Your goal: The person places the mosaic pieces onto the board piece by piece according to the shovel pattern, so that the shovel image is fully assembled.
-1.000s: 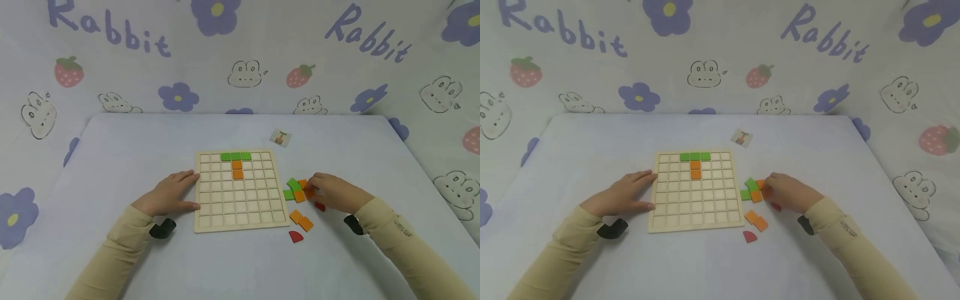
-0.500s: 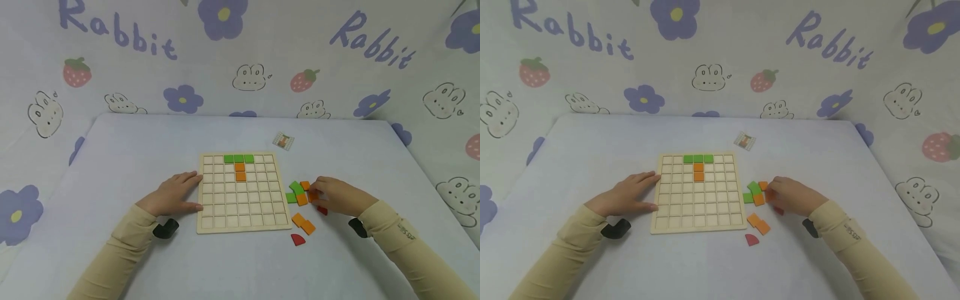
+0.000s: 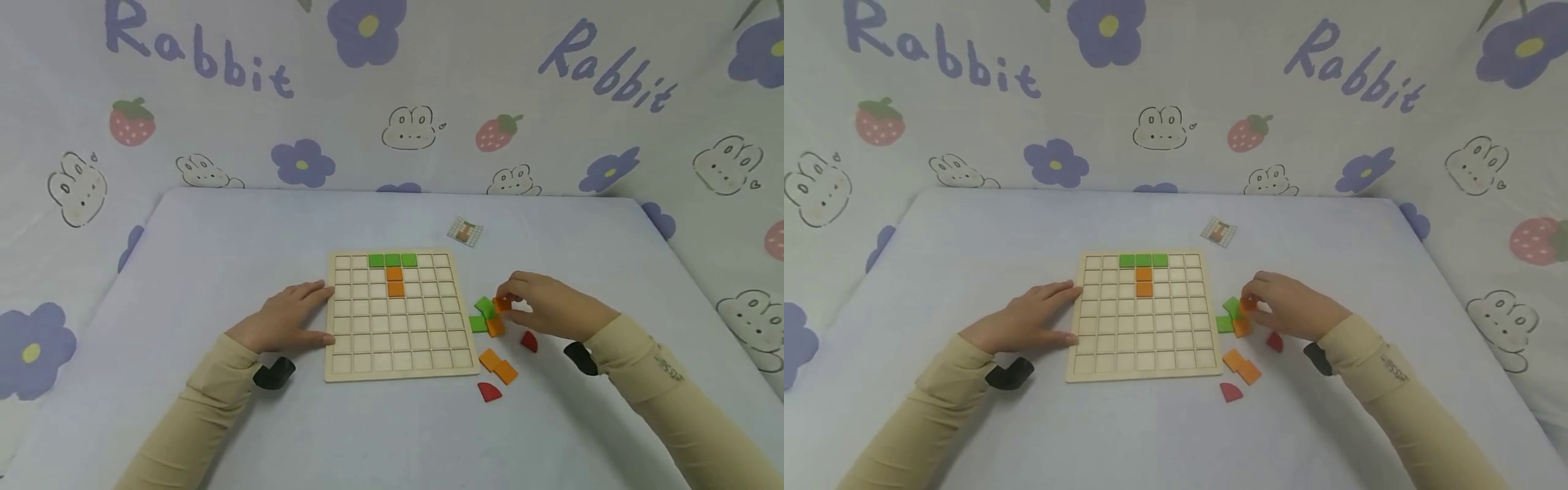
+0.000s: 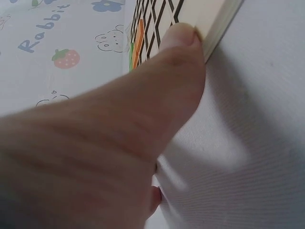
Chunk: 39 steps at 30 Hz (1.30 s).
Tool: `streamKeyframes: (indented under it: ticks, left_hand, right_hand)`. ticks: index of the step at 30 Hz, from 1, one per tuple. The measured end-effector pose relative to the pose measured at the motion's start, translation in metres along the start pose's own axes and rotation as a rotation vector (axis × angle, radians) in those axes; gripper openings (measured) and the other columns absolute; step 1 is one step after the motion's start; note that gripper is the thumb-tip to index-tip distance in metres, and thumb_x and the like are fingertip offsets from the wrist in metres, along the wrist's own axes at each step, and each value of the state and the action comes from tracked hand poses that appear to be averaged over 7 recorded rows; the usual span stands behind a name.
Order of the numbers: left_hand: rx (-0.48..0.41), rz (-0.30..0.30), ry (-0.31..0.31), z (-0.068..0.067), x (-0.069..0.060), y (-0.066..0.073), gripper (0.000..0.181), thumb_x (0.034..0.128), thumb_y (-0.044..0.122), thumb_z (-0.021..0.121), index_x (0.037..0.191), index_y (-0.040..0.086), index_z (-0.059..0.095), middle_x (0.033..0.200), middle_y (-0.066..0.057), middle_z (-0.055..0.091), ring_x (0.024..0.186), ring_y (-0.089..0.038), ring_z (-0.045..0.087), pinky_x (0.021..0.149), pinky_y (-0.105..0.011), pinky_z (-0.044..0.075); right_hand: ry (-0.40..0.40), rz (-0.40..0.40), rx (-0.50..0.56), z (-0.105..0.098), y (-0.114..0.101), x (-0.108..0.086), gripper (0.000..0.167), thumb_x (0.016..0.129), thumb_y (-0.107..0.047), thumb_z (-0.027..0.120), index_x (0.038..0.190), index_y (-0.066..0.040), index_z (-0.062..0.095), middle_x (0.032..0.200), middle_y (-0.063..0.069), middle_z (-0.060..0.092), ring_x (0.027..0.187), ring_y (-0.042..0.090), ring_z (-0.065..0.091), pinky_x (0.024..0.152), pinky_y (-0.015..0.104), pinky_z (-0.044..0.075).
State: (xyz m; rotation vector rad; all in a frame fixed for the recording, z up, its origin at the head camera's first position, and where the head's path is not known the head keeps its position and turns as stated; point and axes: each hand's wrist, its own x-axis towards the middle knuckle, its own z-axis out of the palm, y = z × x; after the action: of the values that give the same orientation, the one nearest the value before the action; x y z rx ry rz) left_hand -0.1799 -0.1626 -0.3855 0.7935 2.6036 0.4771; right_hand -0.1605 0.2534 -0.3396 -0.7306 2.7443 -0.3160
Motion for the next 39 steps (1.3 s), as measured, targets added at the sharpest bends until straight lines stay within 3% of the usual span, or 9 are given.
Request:
streamKeyframes:
  ticks: [8, 18, 29, 39]
  left_hand:
    - [-0.021, -0.020, -0.013, -0.003, -0.001, 0.001, 0.081, 0.0865, 0.046, 0.067, 0.148, 0.005, 0.034, 0.151, -0.021, 0.032, 0.136, -0.045, 0.032, 0.104, -0.061, 0.031]
    - [-0.023, -0.029, -0.004, -0.003, 0.002, -0.001, 0.081, 0.0861, 0.047, 0.067, 0.148, 0.007, 0.034, 0.152, -0.019, 0.032, 0.136, -0.044, 0.032, 0.103, -0.063, 0.031]
    - [-0.023, -0.026, 0.000, -0.003, 0.000, -0.003, 0.081, 0.0857, 0.048, 0.067, 0.148, 0.008, 0.035, 0.152, -0.018, 0.033, 0.136, -0.043, 0.033, 0.102, -0.062, 0.032]
    - [-0.032, -0.018, -0.009, -0.007, 0.000, -0.004, 0.080, 0.0862, 0.047, 0.067, 0.148, 0.007, 0.034, 0.152, -0.017, 0.033, 0.135, -0.043, 0.034, 0.101, -0.063, 0.033]
  right_hand:
    - [0.041, -0.168, 0.046, -0.003, -0.011, 0.019, 0.027, 0.081, -0.014, 0.077, 0.105, -0.007, 0.066, 0.096, -0.003, 0.061, 0.087, 0.014, 0.060, 0.078, 0.031, 0.055]
    - [0.033, -0.231, -0.012, -0.013, -0.036, 0.048, 0.028, 0.083, -0.015, 0.075, 0.108, -0.007, 0.065, 0.100, -0.001, 0.061, 0.092, 0.018, 0.060, 0.081, 0.029, 0.054]
    - [0.055, -0.358, -0.040, -0.007, -0.055, 0.079, 0.023, 0.085, -0.017, 0.073, 0.105, -0.008, 0.065, 0.098, 0.001, 0.060, 0.090, 0.017, 0.060, 0.080, 0.027, 0.052]
    - [-0.032, -0.341, -0.023, -0.001, -0.076, 0.103, 0.022, 0.088, -0.018, 0.070, 0.108, -0.009, 0.066, 0.102, 0.001, 0.063, 0.092, 0.016, 0.060, 0.083, 0.026, 0.052]
